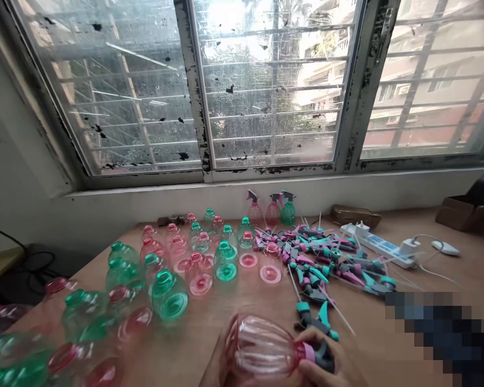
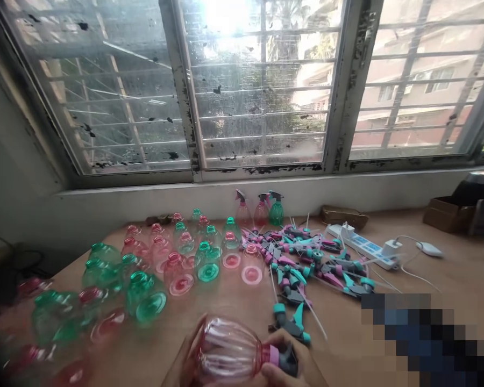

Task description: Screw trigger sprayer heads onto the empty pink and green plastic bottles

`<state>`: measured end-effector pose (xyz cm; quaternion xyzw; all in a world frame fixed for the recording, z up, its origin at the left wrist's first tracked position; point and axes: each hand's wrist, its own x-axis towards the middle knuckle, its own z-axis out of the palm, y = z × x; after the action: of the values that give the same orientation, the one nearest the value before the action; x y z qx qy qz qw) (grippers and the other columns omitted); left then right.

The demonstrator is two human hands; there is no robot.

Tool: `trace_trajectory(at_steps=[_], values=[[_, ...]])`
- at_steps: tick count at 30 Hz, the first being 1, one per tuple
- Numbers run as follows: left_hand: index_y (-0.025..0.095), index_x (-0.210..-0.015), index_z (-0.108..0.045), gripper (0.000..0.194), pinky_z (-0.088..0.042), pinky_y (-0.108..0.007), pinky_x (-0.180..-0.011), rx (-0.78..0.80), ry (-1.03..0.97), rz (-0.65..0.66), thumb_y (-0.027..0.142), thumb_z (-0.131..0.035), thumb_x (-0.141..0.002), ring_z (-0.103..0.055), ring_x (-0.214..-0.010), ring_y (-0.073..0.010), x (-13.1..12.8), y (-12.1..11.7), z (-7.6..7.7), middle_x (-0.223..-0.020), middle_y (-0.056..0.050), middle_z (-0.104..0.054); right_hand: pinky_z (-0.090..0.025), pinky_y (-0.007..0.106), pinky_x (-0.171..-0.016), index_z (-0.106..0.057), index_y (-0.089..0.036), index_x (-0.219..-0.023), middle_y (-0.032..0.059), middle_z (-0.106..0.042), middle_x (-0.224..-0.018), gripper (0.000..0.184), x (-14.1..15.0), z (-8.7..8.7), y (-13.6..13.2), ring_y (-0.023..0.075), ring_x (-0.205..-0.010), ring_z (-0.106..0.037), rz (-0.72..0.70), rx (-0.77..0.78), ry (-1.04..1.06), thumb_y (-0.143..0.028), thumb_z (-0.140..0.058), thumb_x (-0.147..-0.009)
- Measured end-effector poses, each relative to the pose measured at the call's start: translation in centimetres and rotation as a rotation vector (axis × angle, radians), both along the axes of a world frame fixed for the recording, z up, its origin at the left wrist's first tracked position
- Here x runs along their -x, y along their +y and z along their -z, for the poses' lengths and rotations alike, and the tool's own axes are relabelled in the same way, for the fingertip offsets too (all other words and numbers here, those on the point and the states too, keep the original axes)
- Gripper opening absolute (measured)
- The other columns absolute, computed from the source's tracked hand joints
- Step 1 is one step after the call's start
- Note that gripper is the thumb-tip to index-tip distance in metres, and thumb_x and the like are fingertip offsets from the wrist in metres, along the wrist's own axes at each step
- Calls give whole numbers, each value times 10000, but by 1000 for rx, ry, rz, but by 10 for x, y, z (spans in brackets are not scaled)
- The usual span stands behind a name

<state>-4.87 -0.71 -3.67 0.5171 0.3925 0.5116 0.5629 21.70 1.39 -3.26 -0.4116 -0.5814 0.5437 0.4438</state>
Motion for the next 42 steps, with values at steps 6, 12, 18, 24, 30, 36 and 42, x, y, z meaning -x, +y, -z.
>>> trace_trajectory(at_steps=[6, 12, 18, 24, 30, 36, 42], values=[[292, -1531, -330, 886, -363, -538, -1174, -49, -65, 42, 435, -793, -789, -404, -1442, -387, -5, -8, -18, -1584, -141, -431, -528, 285, -571, -583, -208, -970, 3, -733, -606, 443, 3, -26, -13, 222, -583, -719, -102, 102, 87, -568, -760, -780], [342, -1509, -371, 842, -365, -505, -1182, -99, -52, 87, 351, -812, -792, -348, -1478, -359, -8, -9, -28, -1604, -101, -409, -511, 264, -539, -576, -206, -909, -23, -700, -539, 443, 5, -24, -9, 198, -534, -693, -74, 77, 138, -577, -769, -765], [340, -1542, -290, 841, -252, -517, -1235, -123, 21, 104, 370, -757, -843, -312, -1499, -332, -7, -10, -30, -1641, -86, -338, -500, 269, -541, -580, -199, -917, -17, -709, -552, 458, 6, -20, -6, 202, -540, -696, -70, 61, 120, -584, -770, -758], [255, -1544, -318, 885, -188, -556, -1244, -143, 87, 33, 501, -745, -808, -277, -1506, -373, -8, -6, -30, -1611, -131, -387, -526, 282, -562, -580, -196, -949, -31, -704, -570, 456, 5, -27, -11, 198, -547, -704, -100, 40, 104, -556, -781, -755], [319, -1558, -257, 916, -184, -544, -1238, -205, 78, 107, 384, -777, -807, -200, -1530, -359, -6, -8, -28, -1665, -91, -272, -527, 287, -566, -570, -185, -977, -27, -713, -566, 456, 2, -25, -11, 204, -552, -712, -97, 51, 142, -525, -790, -769], [351, -1573, -161, 899, -141, -500, -1252, -201, 158, 142, 343, -723, -871, -142, -1549, -306, -1, -10, -21, -1696, -70, -164, -511, 278, -538, -558, -191, -942, -24, -713, -570, 460, 2, -20, -7, 203, -545, -711, -111, 35, 137, -549, -788, -765], [298, -1583, -101, 1072, -225, -547, -1224, -158, 48, 88, 442, -796, -780, -208, -1524, -383, -7, -4, -10, -1669, -154, -219, -485, 262, -532, -574, -184, -933, -23, -708, -567, 445, 2, -22, -7, 190, -536, -700, -114, 54, 142, -544, -780, -774]])
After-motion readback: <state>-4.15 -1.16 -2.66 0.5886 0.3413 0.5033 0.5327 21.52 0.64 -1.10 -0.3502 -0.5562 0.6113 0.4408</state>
